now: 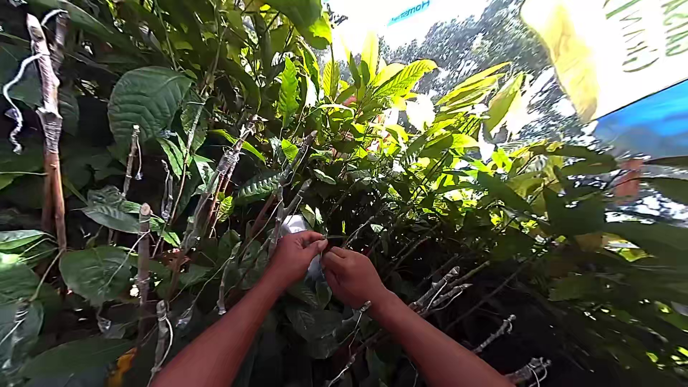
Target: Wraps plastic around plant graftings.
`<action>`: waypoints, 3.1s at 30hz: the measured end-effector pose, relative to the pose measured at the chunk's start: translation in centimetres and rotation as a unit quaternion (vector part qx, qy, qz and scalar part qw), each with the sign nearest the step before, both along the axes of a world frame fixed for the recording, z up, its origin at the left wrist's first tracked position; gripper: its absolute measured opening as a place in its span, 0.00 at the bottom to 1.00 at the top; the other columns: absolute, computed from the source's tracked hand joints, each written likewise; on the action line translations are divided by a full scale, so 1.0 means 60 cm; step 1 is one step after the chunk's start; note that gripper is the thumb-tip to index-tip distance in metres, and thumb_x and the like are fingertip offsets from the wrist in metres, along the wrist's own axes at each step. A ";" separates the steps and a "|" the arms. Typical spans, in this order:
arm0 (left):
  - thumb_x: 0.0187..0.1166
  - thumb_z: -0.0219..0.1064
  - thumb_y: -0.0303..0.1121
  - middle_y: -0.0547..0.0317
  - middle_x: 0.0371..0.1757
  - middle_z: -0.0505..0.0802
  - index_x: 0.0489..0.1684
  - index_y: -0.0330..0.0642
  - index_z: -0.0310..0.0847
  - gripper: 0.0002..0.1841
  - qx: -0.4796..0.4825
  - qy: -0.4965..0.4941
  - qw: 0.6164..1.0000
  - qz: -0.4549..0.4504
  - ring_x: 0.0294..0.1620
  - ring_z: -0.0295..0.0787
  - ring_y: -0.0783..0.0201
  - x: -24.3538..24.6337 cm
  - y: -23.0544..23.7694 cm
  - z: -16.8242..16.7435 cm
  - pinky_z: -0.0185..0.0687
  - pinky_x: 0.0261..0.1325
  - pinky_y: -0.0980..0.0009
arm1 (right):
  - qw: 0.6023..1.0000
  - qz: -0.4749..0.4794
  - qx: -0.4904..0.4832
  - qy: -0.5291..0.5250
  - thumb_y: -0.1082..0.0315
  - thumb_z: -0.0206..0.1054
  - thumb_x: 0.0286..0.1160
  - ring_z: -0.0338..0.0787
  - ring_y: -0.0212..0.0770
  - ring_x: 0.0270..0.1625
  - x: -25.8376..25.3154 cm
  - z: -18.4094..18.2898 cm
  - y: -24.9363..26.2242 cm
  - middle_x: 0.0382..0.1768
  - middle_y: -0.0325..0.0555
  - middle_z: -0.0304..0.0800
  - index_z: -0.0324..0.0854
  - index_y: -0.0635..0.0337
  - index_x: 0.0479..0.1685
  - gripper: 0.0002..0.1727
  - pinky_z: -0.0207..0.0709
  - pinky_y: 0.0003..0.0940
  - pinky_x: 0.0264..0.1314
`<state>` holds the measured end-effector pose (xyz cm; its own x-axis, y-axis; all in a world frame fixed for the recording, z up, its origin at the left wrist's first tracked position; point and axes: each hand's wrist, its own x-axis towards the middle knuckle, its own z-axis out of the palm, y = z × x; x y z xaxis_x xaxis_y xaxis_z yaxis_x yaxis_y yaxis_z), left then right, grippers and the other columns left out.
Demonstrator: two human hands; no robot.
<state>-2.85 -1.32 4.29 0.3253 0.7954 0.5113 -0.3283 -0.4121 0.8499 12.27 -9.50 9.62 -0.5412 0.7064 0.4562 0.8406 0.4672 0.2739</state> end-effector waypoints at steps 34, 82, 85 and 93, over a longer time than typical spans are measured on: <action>0.79 0.70 0.28 0.63 0.41 0.94 0.49 0.36 0.88 0.07 0.023 -0.128 0.991 0.009 0.27 0.85 0.77 -0.011 0.009 -0.020 0.83 0.32 0.80 | 0.920 -0.066 -0.199 0.332 0.60 0.72 0.76 0.86 0.25 0.35 -0.017 0.064 0.015 0.34 0.36 0.90 0.88 0.61 0.46 0.12 0.81 0.24 0.44; 0.76 0.69 0.20 0.57 0.44 0.93 0.52 0.32 0.84 0.09 0.009 -0.115 0.993 -0.015 0.35 0.92 0.71 -0.005 0.008 -0.010 0.91 0.45 0.74 | 0.923 -0.055 -0.207 0.320 0.67 0.64 0.72 0.80 0.25 0.40 -0.023 0.038 0.006 0.36 0.36 0.83 0.89 0.60 0.33 0.09 0.74 0.25 0.45; 0.77 0.70 0.25 0.61 0.45 0.94 0.48 0.37 0.87 0.07 0.036 -0.074 0.997 0.006 0.42 0.92 0.74 0.012 0.007 -0.015 0.89 0.50 0.75 | 0.913 0.016 -0.286 0.292 0.68 0.64 0.71 0.79 0.24 0.37 -0.021 0.039 -0.005 0.34 0.36 0.81 0.85 0.60 0.27 0.09 0.73 0.23 0.42; 0.78 0.73 0.40 0.49 0.98 0.42 0.98 0.44 0.32 0.53 0.141 0.310 0.940 0.013 0.80 0.77 0.46 0.044 -0.040 -0.032 0.80 0.73 0.47 | 0.992 -0.086 -0.088 -0.004 0.54 0.69 0.80 0.85 0.59 0.72 0.020 0.119 -0.323 0.72 0.57 0.85 0.81 0.51 0.75 0.26 0.81 0.62 0.69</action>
